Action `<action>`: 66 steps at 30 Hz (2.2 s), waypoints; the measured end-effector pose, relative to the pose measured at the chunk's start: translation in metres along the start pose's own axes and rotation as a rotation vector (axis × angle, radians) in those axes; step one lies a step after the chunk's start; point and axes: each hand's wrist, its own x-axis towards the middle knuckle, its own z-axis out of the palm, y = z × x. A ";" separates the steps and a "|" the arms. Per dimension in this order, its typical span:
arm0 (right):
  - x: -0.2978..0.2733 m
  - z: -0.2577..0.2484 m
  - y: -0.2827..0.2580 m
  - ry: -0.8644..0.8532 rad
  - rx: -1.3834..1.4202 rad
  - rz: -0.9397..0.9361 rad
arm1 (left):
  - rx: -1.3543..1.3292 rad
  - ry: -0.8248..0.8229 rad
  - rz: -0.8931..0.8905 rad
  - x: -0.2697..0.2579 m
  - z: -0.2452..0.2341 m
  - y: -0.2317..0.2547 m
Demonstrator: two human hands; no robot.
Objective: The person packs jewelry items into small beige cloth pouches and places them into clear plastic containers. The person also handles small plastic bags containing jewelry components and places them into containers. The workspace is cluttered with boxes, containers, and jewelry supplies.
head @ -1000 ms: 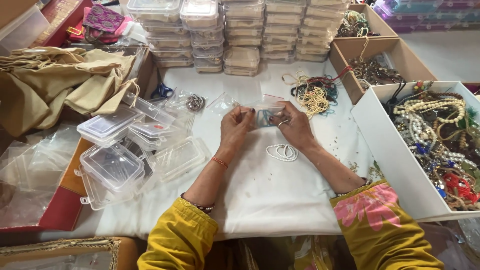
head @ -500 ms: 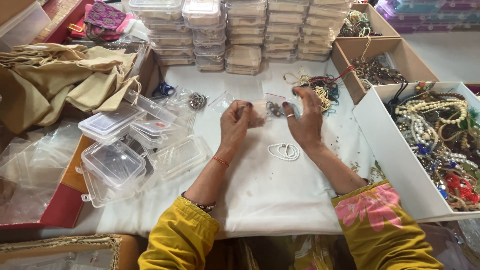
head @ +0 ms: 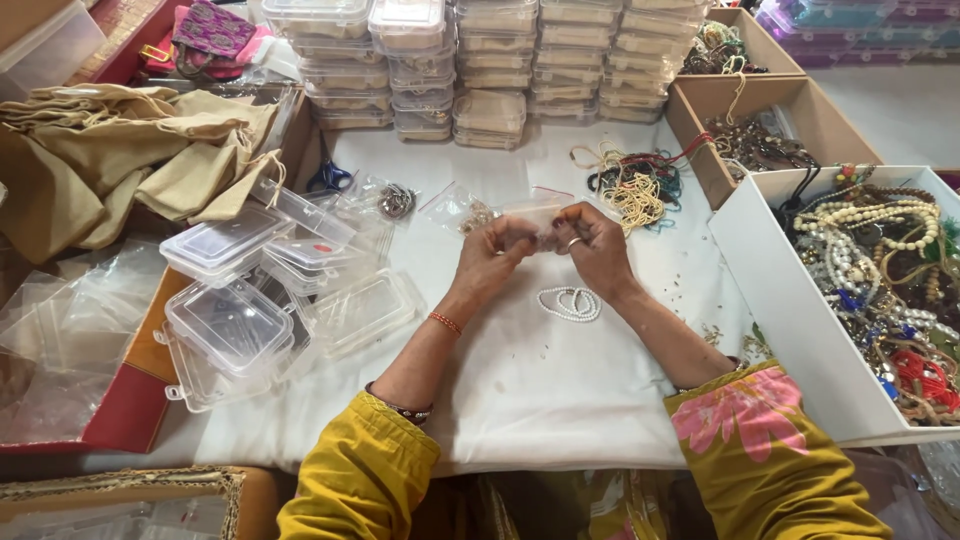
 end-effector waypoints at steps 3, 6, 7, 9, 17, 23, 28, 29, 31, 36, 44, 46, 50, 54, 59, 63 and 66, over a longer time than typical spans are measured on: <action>-0.001 -0.002 0.003 -0.041 0.081 -0.073 | -0.029 0.031 -0.131 -0.001 0.002 0.005; -0.005 0.001 -0.011 -0.093 0.051 -0.071 | -0.116 -0.026 -0.151 -0.004 0.003 0.013; -0.005 0.002 -0.010 -0.086 0.014 -0.075 | -0.138 -0.036 -0.132 -0.004 0.003 0.010; -0.005 0.005 -0.011 -0.078 -0.023 -0.079 | -0.160 -0.046 -0.112 -0.005 0.003 0.009; -0.006 0.002 -0.013 -0.077 0.037 -0.023 | -0.166 -0.014 -0.140 -0.003 -0.001 0.000; -0.003 0.004 -0.021 -0.087 0.088 0.032 | -0.183 0.060 -0.246 0.000 -0.001 0.003; -0.002 0.001 -0.009 -0.119 0.077 0.051 | -0.194 0.091 -0.209 0.007 -0.009 -0.024; -0.002 0.001 -0.006 -0.122 0.061 0.051 | -0.258 0.073 -0.155 0.009 -0.011 -0.039; -0.003 0.001 -0.008 -0.129 0.061 0.060 | -0.272 0.065 -0.166 0.004 -0.006 -0.017; -0.002 0.003 -0.006 -0.157 0.119 0.057 | -0.228 0.024 -0.170 0.000 -0.002 0.009; -0.002 0.004 -0.018 -0.075 -0.047 0.165 | 1.423 0.469 0.280 -0.003 -0.023 0.056; -0.003 0.004 -0.023 -0.076 -0.082 0.170 | 1.501 0.599 0.207 -0.005 -0.038 0.072; -0.003 0.005 -0.023 -0.081 -0.143 0.151 | 1.604 0.786 0.006 -0.011 -0.062 0.091; -0.003 0.002 -0.017 -0.072 -0.136 0.096 | 1.566 0.792 0.068 -0.012 -0.068 0.086; 0.001 -0.004 -0.007 0.061 -0.104 0.080 | 1.448 0.628 0.353 -0.005 -0.053 0.067; 0.004 -0.006 -0.011 0.116 -0.042 0.119 | 1.354 0.277 0.233 -0.004 -0.039 0.049; 0.005 -0.008 -0.007 0.111 -0.013 0.102 | 1.373 0.111 0.206 -0.008 -0.028 0.047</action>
